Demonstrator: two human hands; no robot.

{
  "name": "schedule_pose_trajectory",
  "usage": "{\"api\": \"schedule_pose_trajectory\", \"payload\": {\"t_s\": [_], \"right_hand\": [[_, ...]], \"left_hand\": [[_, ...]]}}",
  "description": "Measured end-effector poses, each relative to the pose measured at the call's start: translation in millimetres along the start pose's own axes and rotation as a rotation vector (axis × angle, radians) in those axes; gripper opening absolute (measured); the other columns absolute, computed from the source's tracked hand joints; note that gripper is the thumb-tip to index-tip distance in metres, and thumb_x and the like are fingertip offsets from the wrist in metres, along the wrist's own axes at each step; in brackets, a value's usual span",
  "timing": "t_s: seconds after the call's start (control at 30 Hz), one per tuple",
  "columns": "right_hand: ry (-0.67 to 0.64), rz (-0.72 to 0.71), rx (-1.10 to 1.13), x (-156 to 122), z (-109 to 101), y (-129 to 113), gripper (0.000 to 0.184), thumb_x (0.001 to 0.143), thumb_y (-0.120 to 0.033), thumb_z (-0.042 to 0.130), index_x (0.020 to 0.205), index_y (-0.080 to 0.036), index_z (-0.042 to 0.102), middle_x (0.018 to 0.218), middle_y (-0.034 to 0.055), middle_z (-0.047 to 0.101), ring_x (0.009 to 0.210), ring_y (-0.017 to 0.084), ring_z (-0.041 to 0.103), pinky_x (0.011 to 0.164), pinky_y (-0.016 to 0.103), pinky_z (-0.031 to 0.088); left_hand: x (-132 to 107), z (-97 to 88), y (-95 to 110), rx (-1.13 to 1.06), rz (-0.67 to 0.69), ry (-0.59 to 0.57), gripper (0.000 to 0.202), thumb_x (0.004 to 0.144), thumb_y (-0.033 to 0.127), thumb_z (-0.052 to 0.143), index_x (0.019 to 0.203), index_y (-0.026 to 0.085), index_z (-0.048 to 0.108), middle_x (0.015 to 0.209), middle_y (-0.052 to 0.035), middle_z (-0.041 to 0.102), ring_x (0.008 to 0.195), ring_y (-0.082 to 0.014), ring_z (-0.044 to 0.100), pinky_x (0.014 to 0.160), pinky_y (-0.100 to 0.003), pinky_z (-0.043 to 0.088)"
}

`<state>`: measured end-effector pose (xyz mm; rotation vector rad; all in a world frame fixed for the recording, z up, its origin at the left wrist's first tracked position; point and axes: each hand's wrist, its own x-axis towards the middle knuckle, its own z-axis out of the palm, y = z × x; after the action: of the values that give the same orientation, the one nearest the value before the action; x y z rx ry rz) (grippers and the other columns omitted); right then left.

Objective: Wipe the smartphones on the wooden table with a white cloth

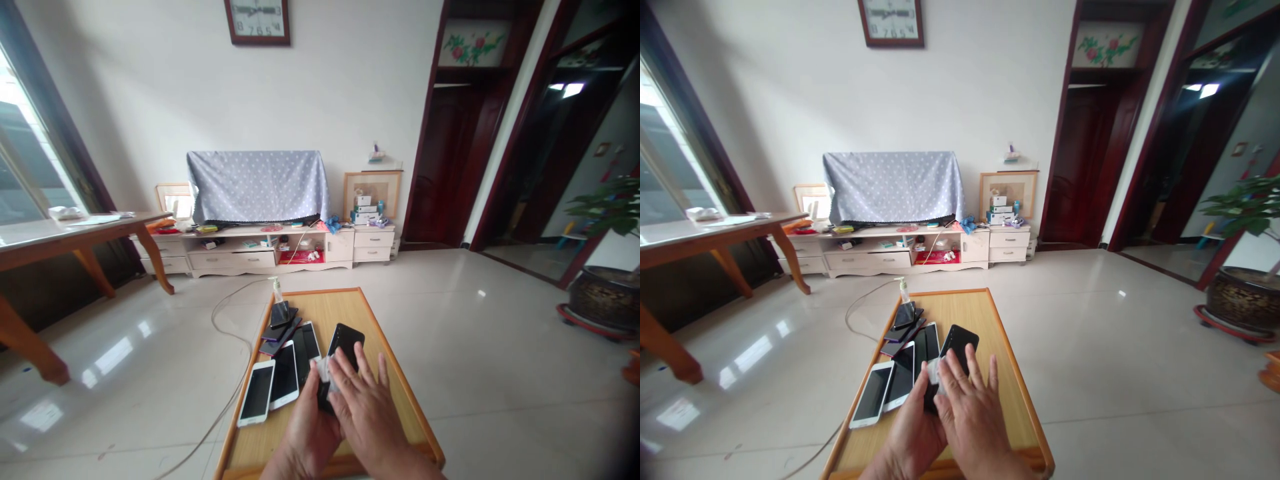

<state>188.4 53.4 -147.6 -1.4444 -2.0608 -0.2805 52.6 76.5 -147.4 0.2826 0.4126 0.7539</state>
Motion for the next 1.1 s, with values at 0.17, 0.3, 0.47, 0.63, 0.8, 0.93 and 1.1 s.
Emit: {"api": "schedule_pose_trajectory", "payload": {"t_s": [0.17,0.3,0.47,0.63,0.8,0.93,1.1], "right_hand": [[0.107,0.199,-0.059,12,-6,40,0.057,0.102,-0.035,0.041,0.156,-0.035,0.023,0.157,0.0015,0.036,0.150,0.037,0.015,0.113,0.076,0.015],[0.026,0.051,-0.065,-1,-3,14,0.062,0.100,-0.043,0.046,0.156,-0.036,0.023,0.157,0.0011,0.034,0.149,0.039,0.021,0.114,0.073,0.020],[-0.050,-0.144,-0.034,-13,0,-20,0.066,0.096,-0.052,0.052,0.155,-0.039,0.025,0.156,-0.0018,0.035,0.146,0.037,0.030,0.117,0.068,0.020],[0.025,0.074,-0.088,6,-5,12,0.070,0.098,-0.051,0.047,0.158,-0.032,0.016,0.159,0.0048,0.029,0.148,0.041,0.020,0.111,0.077,0.019],[0.035,0.065,-0.063,3,-3,6,0.071,0.097,-0.051,0.048,0.158,-0.032,0.016,0.159,0.0044,0.028,0.148,0.040,0.020,0.114,0.075,0.014],[-0.011,-0.121,-0.017,-12,7,-24,0.069,0.096,-0.050,0.050,0.157,-0.030,0.024,0.156,0.0038,0.035,0.145,0.035,0.032,0.120,0.068,0.007],[0.033,-0.032,0.068,-16,24,-11,0.052,0.099,-0.026,0.046,0.150,-0.032,0.040,0.150,0.0019,0.047,0.142,0.029,0.040,0.120,0.066,0.015]], "left_hand": [[-1,-1.1,1,0.066,-0.044,0.030,0.061,0.089,0.066,0.056,0.126,0.017,0.062,0.108,-0.0139,0.073,0.081,-0.0215,0.072,0.053,-0.024,0.051],[-3,0.7,4,0.004,0.012,0.030,0.056,0.091,0.062,0.056,0.127,0.019,0.061,0.110,-0.0110,0.073,0.097,-0.0238,0.071,0.077,-0.031,0.056],[-6,0.4,13,0.006,-0.048,0.038,0.062,0.086,0.069,0.056,0.112,0.015,0.067,0.105,-0.0139,0.074,0.111,-0.0315,0.066,0.094,-0.041,0.052],[-4,0.0,6,-0.013,0.040,0.069,0.052,0.091,0.058,0.058,0.127,0.020,0.061,0.107,-0.0067,0.074,0.092,-0.0205,0.070,0.082,-0.033,0.055],[-4,-0.6,2,-0.035,0.046,0.018,0.055,0.092,0.059,0.056,0.130,0.020,0.060,0.114,-0.0085,0.072,0.101,-0.0229,0.069,0.086,-0.034,0.054],[-8,-5.8,14,-0.076,-0.047,0.013,0.061,0.086,0.068,0.057,0.116,0.016,0.066,0.109,-0.0120,0.073,0.111,-0.0308,0.066,0.095,-0.041,0.052],[-4,-9.4,20,-0.161,0.132,0.054,0.045,0.093,0.051,0.058,0.114,0.012,0.066,0.114,-0.0125,0.072,0.109,-0.0261,0.067,0.096,-0.037,0.051]]}}
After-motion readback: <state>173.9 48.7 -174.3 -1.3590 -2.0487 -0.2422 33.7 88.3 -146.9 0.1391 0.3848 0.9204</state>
